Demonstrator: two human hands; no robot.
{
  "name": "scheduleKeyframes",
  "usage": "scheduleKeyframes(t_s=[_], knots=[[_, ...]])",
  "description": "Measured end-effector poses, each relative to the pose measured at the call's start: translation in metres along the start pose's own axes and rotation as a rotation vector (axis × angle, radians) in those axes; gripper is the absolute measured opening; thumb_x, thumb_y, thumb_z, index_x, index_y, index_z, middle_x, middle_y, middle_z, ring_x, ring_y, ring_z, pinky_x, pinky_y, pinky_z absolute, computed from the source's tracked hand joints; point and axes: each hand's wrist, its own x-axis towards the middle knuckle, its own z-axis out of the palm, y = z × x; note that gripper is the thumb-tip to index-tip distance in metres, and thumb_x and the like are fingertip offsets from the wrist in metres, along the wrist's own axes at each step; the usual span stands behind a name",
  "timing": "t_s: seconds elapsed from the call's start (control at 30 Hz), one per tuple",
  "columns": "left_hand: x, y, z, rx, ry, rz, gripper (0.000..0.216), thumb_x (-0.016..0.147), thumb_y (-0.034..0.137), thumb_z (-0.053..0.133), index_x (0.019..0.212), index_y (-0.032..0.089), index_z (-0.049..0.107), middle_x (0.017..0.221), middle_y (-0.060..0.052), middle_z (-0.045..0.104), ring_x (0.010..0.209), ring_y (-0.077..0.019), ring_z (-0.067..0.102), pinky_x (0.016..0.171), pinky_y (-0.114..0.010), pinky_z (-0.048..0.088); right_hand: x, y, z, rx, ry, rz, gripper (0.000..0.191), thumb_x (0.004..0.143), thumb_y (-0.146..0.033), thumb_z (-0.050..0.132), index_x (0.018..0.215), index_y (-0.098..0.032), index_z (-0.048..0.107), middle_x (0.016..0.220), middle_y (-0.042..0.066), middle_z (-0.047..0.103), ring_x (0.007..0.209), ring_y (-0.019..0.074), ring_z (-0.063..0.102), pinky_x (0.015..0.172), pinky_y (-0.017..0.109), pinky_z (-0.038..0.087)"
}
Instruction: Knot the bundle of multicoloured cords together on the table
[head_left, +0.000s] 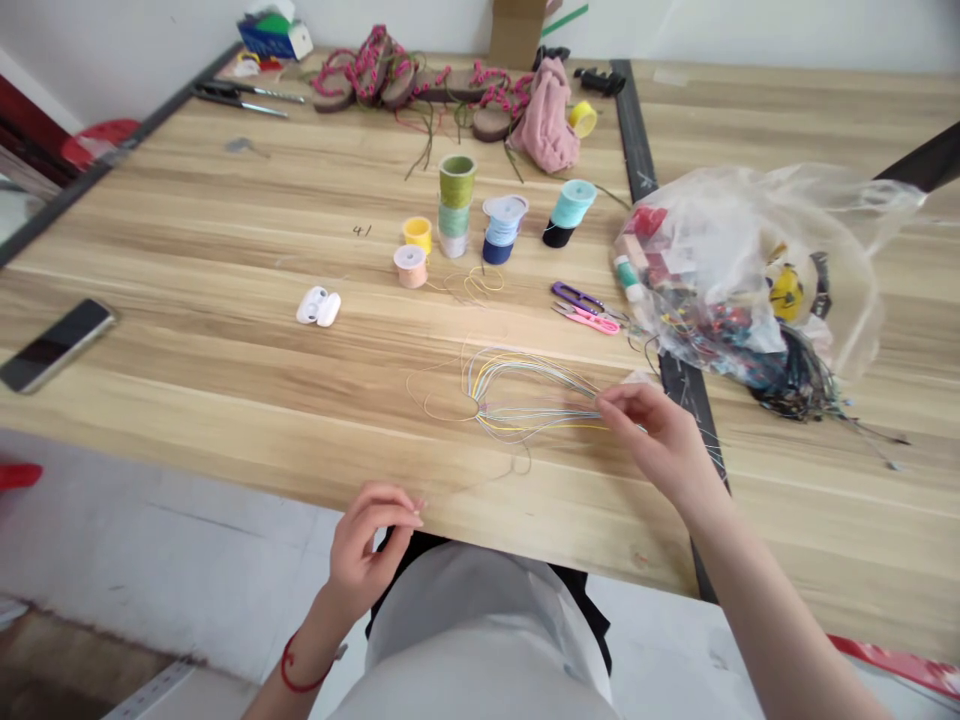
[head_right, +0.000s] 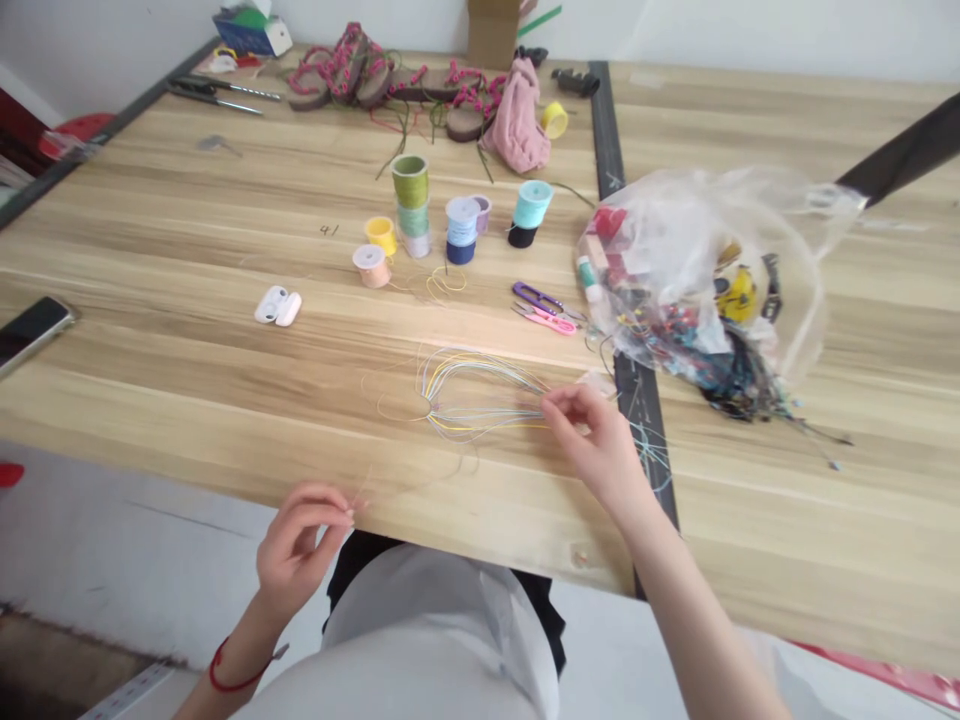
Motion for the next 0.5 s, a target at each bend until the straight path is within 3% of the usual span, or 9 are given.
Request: scheduleKeyframes(t_s=[0.13, 0.27, 0.4, 0.5], knots=[[-0.001, -0.002, -0.001, -0.014, 0.078, -0.048, 0.016, 0.089, 0.006, 0.056, 0.087, 0.021, 0.062, 0.088, -0.002, 0.059, 0.075, -0.0125, 0.063, 0.063, -0.026, 0.059, -0.018, 0.008, -0.003, -0.204, 0.022, -0.033, 0.025, 0.082, -0.049, 0.062, 0.084, -0.024, 0.065, 0.077, 0.004, 0.066, 0.069, 0.0205, 0.062, 0.072, 0.038, 0.05], [0.0, -0.003, -0.005, 0.118, 0.142, -0.038, 0.01, 0.09, 0.011, 0.058, 0.086, 0.019, 0.063, 0.086, -0.003, 0.06, 0.077, -0.0134, 0.062, 0.06, -0.023, 0.055, -0.033, 0.013, -0.006, -0.342, 0.034, -0.056, 0.021, 0.086, -0.043, 0.057, 0.088, -0.024, 0.066, 0.084, 0.006, 0.067, 0.077, 0.0232, 0.061, 0.073, 0.039, 0.049], [0.001, 0.0, -0.01, 0.229, 0.133, -0.084, 0.011, 0.091, 0.013, 0.058, 0.097, 0.019, 0.064, 0.095, -0.005, 0.062, 0.078, -0.013, 0.064, 0.058, -0.021, 0.055, -0.044, 0.018, -0.007, -0.582, 0.102, -0.155, 0.024, 0.09, -0.042, 0.05, 0.091, -0.023, 0.066, 0.081, 0.008, 0.064, 0.084, 0.0277, 0.057, 0.082, 0.047, 0.046], [0.007, 0.006, -0.011, 0.386, 0.102, -0.092, 0.017, 0.092, 0.015, 0.057, 0.109, 0.019, 0.061, 0.098, -0.004, 0.064, 0.065, -0.0078, 0.063, 0.056, -0.018, 0.055, -0.049, 0.015, -0.003, -0.746, 0.171, -0.243, 0.027, 0.092, -0.04, 0.048, 0.096, -0.022, 0.067, 0.101, 0.014, 0.061, 0.1, 0.0336, 0.052, 0.088, 0.055, 0.041]])
